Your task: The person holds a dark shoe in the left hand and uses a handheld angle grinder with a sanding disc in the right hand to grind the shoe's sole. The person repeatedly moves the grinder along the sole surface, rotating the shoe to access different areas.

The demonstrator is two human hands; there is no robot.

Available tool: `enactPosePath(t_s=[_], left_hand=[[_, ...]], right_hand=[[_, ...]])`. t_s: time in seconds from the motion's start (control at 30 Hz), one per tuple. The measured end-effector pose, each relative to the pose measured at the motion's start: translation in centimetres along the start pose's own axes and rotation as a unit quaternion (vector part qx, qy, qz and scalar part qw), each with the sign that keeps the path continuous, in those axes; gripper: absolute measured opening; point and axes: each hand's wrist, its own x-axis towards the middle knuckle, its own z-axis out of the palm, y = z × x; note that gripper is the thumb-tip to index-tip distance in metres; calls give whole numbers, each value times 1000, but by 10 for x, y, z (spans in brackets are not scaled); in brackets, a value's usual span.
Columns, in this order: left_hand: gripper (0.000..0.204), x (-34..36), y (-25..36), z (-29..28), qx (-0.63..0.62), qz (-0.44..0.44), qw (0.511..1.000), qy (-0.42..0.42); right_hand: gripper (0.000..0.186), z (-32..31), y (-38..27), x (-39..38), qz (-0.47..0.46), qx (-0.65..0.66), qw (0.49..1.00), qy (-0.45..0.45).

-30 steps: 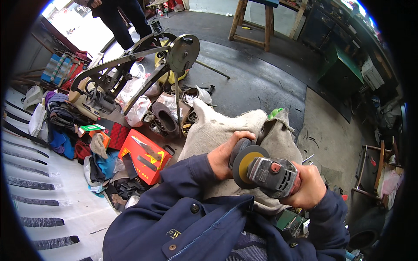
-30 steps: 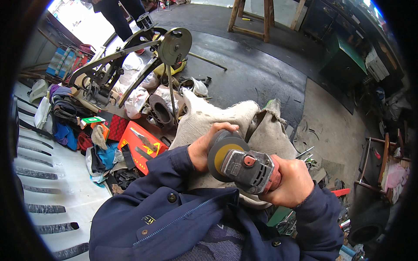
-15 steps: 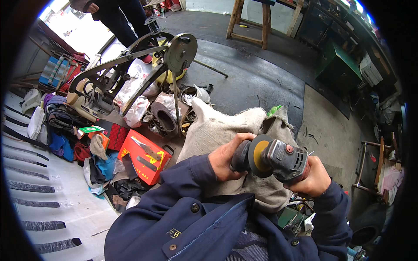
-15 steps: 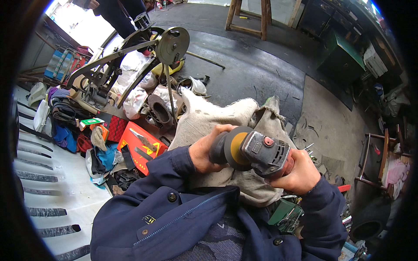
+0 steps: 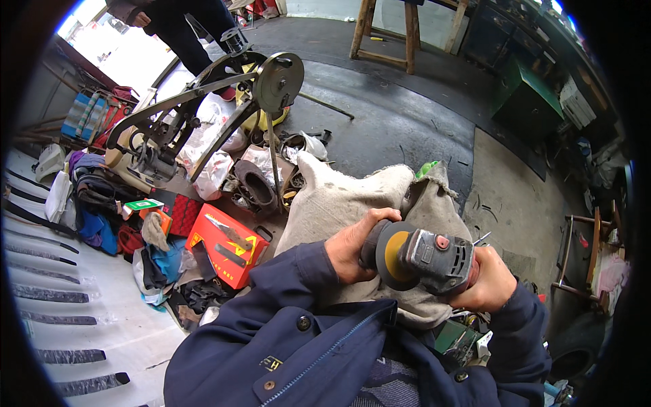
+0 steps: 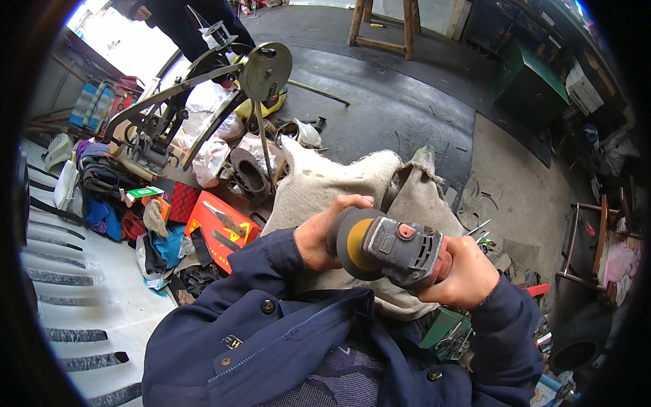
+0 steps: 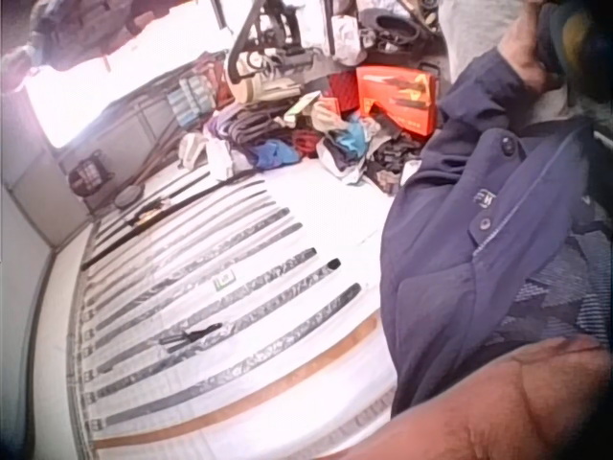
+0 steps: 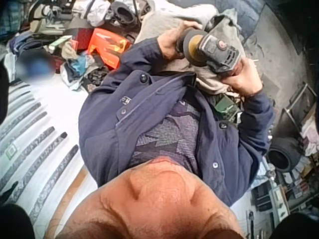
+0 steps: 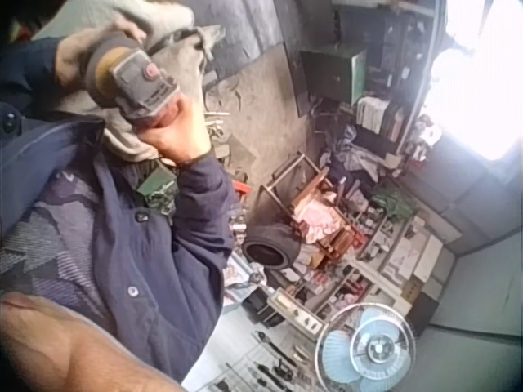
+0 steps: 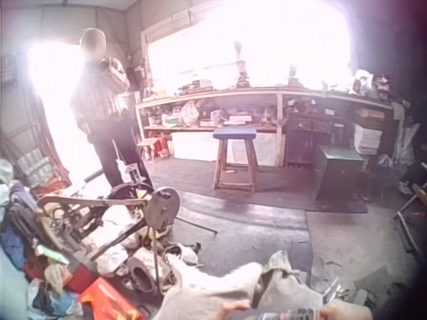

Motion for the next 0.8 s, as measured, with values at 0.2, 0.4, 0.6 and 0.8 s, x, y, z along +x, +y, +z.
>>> enactPosePath(t_s=[0.2, 0.4, 0.6, 0.8], left_hand=[[103, 2, -7, 6, -8, 35, 999, 9], [102, 1, -3, 5, -5, 24, 1000, -3], [102, 1, -7, 6, -17, 31, 999, 3], [107, -3, 5, 1, 29, -10, 1000, 3]], right_hand=[[39, -8, 18, 5, 7, -9, 999, 34], [39, -7, 13, -5, -43, -37, 998, 1], [41, -5, 19, 4, -3, 9, 1000, 0], [45, -13, 27, 0, -14, 21, 999, 22]])
